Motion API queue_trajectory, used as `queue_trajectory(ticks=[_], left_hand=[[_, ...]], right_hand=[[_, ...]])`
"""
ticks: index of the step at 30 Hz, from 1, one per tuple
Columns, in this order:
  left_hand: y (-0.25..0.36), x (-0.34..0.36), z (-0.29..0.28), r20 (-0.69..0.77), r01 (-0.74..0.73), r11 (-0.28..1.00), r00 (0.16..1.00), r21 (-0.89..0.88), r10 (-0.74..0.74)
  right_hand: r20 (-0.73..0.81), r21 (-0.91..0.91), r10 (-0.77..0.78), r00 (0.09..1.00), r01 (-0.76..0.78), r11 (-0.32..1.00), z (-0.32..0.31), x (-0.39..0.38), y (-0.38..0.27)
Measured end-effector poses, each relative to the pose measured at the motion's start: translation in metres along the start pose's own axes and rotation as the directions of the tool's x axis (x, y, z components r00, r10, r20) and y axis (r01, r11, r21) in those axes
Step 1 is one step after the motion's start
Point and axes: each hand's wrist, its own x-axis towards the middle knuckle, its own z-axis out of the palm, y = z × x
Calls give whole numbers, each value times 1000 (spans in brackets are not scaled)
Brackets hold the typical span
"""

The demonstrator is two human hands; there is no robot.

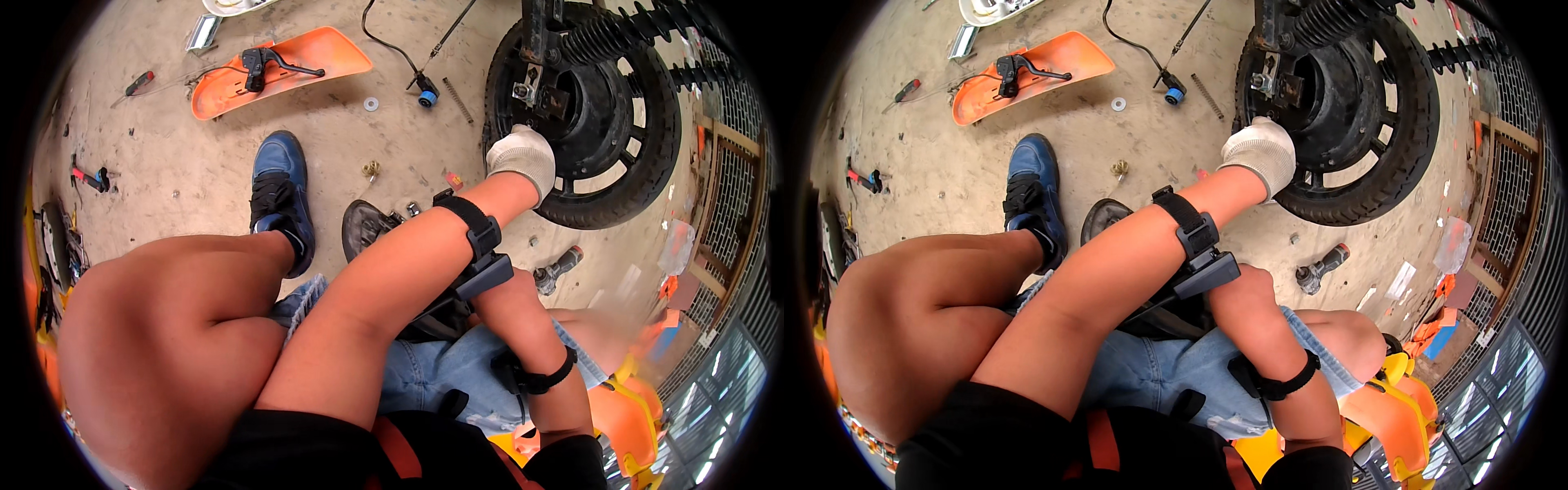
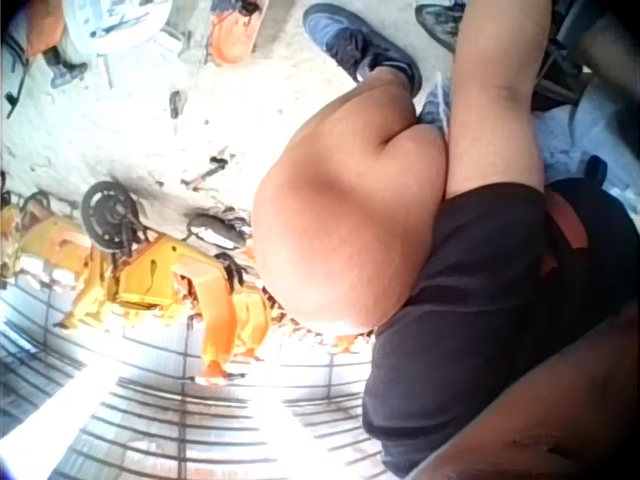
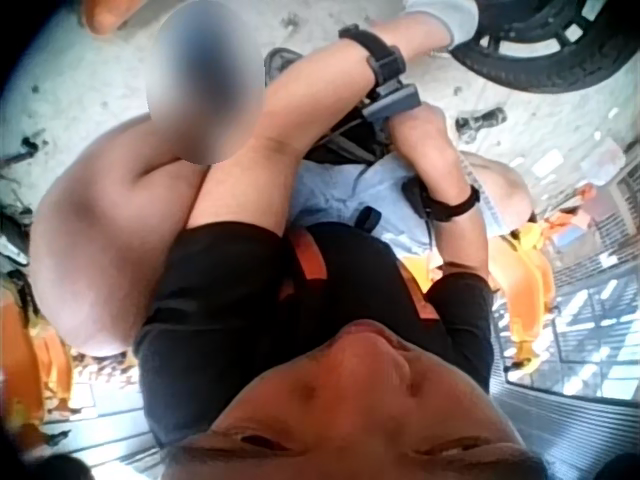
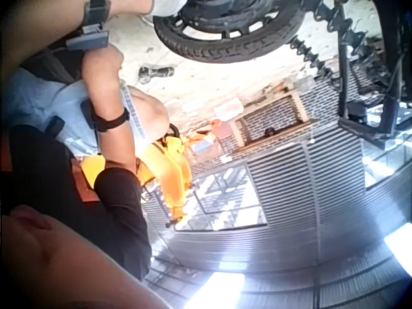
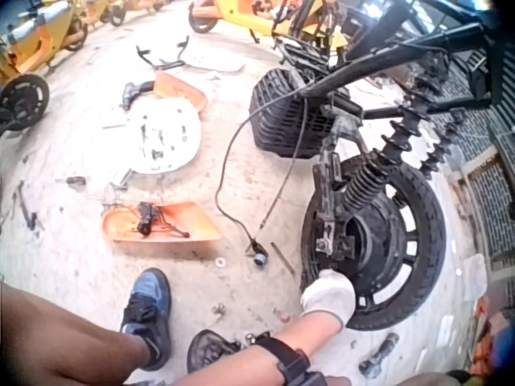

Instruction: The person sits on the floor and uses a ratchet wrench to tighten bolts on the rear wheel hub of a yellow electric scooter. They manipulate the wheel and the tool to secure the axle nuts and then inspect the brake assembly.

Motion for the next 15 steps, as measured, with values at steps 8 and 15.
queue_trajectory(ticks=[8, 15], left_hand=[[-12, -34, -13, -15, 24, 921, 999, -388, -32], [-8, 6, 9, -66, 13, 976, 997, -218, -28]], right_hand=[[2, 62, 16, 1000, -16, 998, -4, -2, 0], [-72, 28, -22, 997, 24, 999, 1, -1, 0]])
